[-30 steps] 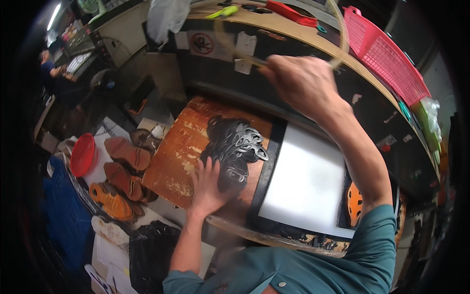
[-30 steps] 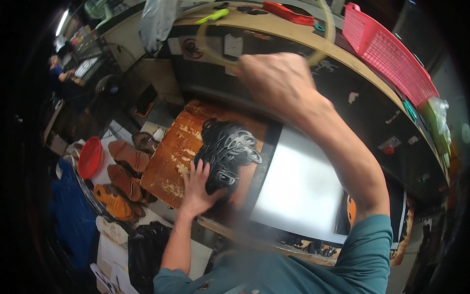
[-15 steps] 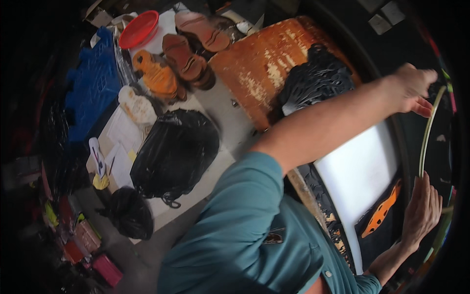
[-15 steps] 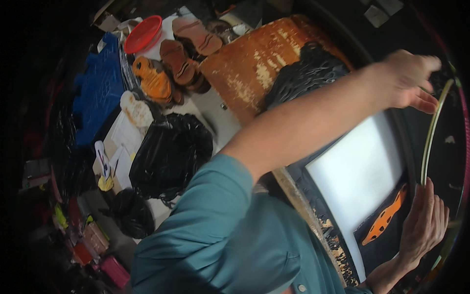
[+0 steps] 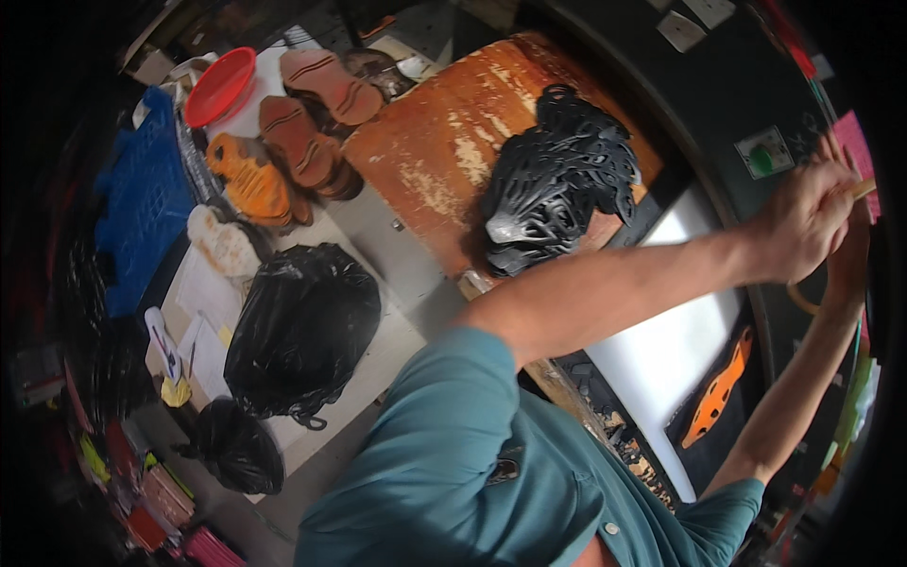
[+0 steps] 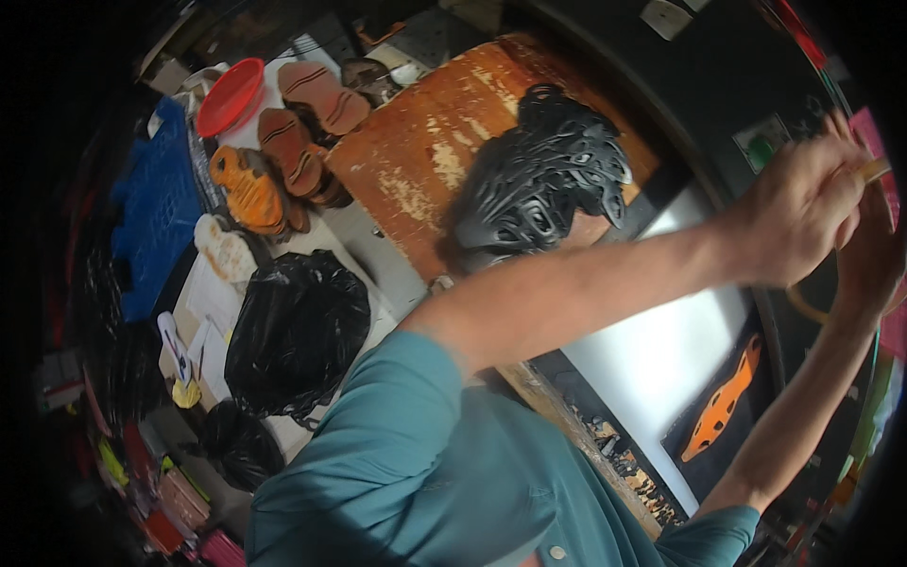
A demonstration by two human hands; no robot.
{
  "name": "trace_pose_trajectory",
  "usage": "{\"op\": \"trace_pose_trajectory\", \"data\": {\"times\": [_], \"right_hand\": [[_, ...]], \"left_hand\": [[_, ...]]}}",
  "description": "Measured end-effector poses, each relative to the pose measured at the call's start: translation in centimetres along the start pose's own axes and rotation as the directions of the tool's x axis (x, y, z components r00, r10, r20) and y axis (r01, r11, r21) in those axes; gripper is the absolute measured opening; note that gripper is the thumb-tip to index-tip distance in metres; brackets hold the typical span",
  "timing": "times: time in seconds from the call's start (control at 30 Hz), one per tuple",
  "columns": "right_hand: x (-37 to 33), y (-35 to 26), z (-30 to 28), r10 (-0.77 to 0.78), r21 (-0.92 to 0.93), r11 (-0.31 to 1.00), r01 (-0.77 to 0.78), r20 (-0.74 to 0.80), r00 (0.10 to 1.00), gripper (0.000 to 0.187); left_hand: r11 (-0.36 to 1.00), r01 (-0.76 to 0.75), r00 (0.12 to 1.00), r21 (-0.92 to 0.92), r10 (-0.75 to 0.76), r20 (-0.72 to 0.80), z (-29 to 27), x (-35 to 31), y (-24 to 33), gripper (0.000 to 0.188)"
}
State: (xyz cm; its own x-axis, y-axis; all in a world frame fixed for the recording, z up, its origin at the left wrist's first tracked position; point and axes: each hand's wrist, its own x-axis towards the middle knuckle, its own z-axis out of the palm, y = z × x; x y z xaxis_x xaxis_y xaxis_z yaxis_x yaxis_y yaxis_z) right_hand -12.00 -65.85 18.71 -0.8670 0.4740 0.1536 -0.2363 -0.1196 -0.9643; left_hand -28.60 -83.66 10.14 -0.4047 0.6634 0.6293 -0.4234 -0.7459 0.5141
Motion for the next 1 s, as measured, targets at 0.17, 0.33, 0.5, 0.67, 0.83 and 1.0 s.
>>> {"op": "trace_pose_trajectory", "data": {"times": [0.17, 0.33, 0.5, 0.67, 0.83, 1.0], "right_hand": [[2.3, 1.0, 6.6, -0.191, -0.151, 0.97, 0.193, 0.028, 0.981, 0.074], [1.9, 6.1, 9.7, -0.047, 0.22, 0.976, -0.011, 0.254, 0.966, 0.067], [-0.6, 6.1, 10.5, -0.001, 0.145, 0.989, -0.003, 0.028, 1.0, 0.063], [-7.1, 10.8, 13.8, 0.192, -0.48, 0.845, -0.235, -0.139, 0.972, 0.058], [-15.3, 14.3, 13.8, 0.286, -0.861, 0.176, -0.478, -0.42, 0.861, 0.04], [-20.9, 16.6, 14.3, 0.062, -0.984, 0.108, -0.145, -0.139, 0.988, 0.031]], "left_hand": [[0.995, 0.093, 0.993, 0.039, -0.09, -0.077, 1.2, -9.4, 0.8, 0.026], [0.979, 0.198, 0.977, -0.056, -0.202, -0.074, 2.1, -14.5, 0.4, 0.037], [0.897, 0.254, 0.965, 0.362, -0.262, -0.027, -2.8, -16.3, 2.6, 0.046], [-0.323, -0.069, 0.893, 0.944, -0.441, -0.086, -16.4, -15.9, 7.6, 0.114], [-0.242, 0.11, 0.837, 0.964, -0.501, -0.221, -22.8, -16.3, 9.1, 0.097], [0.11, 0.44, 0.845, 0.891, -0.386, -0.369, -25.4, -16.4, 10.1, 0.058]]}}
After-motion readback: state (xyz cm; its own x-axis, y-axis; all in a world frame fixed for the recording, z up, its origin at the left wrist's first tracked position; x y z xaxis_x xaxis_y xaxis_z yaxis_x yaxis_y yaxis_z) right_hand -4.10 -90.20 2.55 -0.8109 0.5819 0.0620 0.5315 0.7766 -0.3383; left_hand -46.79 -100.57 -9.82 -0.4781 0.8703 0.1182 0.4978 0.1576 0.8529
